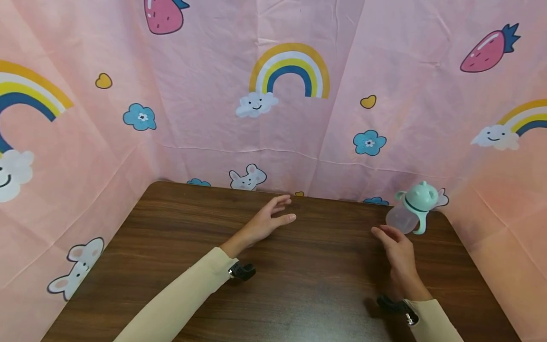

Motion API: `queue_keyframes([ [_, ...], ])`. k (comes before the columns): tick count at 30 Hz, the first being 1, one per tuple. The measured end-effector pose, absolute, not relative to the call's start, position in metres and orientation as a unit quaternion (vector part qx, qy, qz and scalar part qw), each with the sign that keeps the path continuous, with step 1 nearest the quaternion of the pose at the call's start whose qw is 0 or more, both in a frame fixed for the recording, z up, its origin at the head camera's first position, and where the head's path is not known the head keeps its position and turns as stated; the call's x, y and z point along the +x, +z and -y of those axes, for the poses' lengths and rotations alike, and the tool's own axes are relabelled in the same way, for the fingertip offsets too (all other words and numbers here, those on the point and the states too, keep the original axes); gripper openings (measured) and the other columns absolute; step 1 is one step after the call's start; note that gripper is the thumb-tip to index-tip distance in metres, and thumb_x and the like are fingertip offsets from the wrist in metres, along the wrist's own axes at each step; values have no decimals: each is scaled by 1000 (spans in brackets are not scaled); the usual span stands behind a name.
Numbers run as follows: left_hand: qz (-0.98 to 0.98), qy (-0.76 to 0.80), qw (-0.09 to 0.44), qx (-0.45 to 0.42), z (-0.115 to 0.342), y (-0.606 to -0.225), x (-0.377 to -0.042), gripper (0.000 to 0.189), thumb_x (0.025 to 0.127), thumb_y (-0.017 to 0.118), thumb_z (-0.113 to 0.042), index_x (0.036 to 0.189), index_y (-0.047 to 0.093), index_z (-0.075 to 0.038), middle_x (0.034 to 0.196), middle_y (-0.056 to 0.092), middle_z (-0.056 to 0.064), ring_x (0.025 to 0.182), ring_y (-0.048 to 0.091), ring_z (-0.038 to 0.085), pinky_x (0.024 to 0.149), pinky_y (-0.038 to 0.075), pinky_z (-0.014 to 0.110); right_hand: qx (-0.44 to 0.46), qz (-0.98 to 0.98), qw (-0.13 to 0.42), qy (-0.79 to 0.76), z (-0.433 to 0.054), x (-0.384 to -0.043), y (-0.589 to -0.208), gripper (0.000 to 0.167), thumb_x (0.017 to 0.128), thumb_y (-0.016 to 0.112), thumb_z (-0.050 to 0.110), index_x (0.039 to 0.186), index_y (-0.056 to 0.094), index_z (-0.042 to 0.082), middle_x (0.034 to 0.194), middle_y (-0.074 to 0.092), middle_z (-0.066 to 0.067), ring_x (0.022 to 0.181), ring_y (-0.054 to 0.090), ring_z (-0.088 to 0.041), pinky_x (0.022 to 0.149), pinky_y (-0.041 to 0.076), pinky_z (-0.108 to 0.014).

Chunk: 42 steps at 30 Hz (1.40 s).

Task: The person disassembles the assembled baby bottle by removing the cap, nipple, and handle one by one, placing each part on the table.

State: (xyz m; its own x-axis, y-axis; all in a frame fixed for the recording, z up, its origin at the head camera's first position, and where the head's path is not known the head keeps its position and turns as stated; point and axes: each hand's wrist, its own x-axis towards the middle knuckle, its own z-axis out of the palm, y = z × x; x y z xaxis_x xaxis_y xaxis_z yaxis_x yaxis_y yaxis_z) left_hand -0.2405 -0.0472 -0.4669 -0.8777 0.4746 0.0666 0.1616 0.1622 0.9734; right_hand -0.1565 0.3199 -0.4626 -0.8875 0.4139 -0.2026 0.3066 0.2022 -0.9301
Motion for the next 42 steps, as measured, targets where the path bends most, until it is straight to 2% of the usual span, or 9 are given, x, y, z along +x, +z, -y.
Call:
queue_keyframes([
  [8,-753,610,129,210,47,-469,-241,75,108,69,-41,169,39,-8,168,47,14,157,40,43,124,34,64,-309,764,62,563,-352,-149,-469,63,103,77,43,144,60,-1,141,53,-7,114,47,-19,92,44,-29],
  [13,-753,609,134,211,43,-467,-243,76,108,68,-42,170,38,-9,167,48,14,156,41,41,125,34,64,-329,757,65,560,-371,-147,-468,64,103,78,37,146,55,-5,140,50,-11,111,48,-22,92,44,-34],
  [18,-756,601,136,219,37,-463,-244,76,108,68,-44,170,37,-12,167,49,11,157,41,39,125,34,64,-333,757,81,556,-385,-152,-464,76,102,80,34,155,45,-8,143,48,-14,111,48,-24,92,44,-34],
  [20,-756,600,137,222,33,-461,-245,75,109,67,-45,170,37,-13,167,49,10,157,41,38,125,34,64,-335,758,86,552,-388,-155,-462,79,102,80,34,158,42,-7,145,46,-14,114,47,-25,94,44,-36],
  [23,-752,603,140,226,25,-456,-245,74,110,65,-45,170,37,-13,167,50,9,157,41,37,125,34,63,-335,755,95,556,-389,-160,-456,82,103,78,34,162,38,-6,153,44,-19,124,44,-30,109,42,-45],
  [27,-746,608,144,232,13,-449,-245,73,110,65,-45,169,38,-12,166,51,7,156,41,35,125,35,62,-327,752,101,563,-390,-167,-449,87,105,74,35,168,30,-4,170,32,-26,144,35,-40,127,29,-60],
  [32,-741,609,148,242,-2,-443,-245,72,110,65,-46,168,40,-13,165,53,7,155,44,33,124,36,59,-318,758,95,561,-390,-175,-443,92,106,74,37,172,23,-1,174,28,-27,155,28,-45,129,25,-63],
  [42,-740,601,162,256,-28,-436,-247,72,110,64,-49,169,40,-15,164,53,3,155,45,29,124,39,55,-283,768,134,558,-383,-186,-442,91,103,78,28,172,26,0,176,31,-22,158,32,-43,129,28,-59],
])
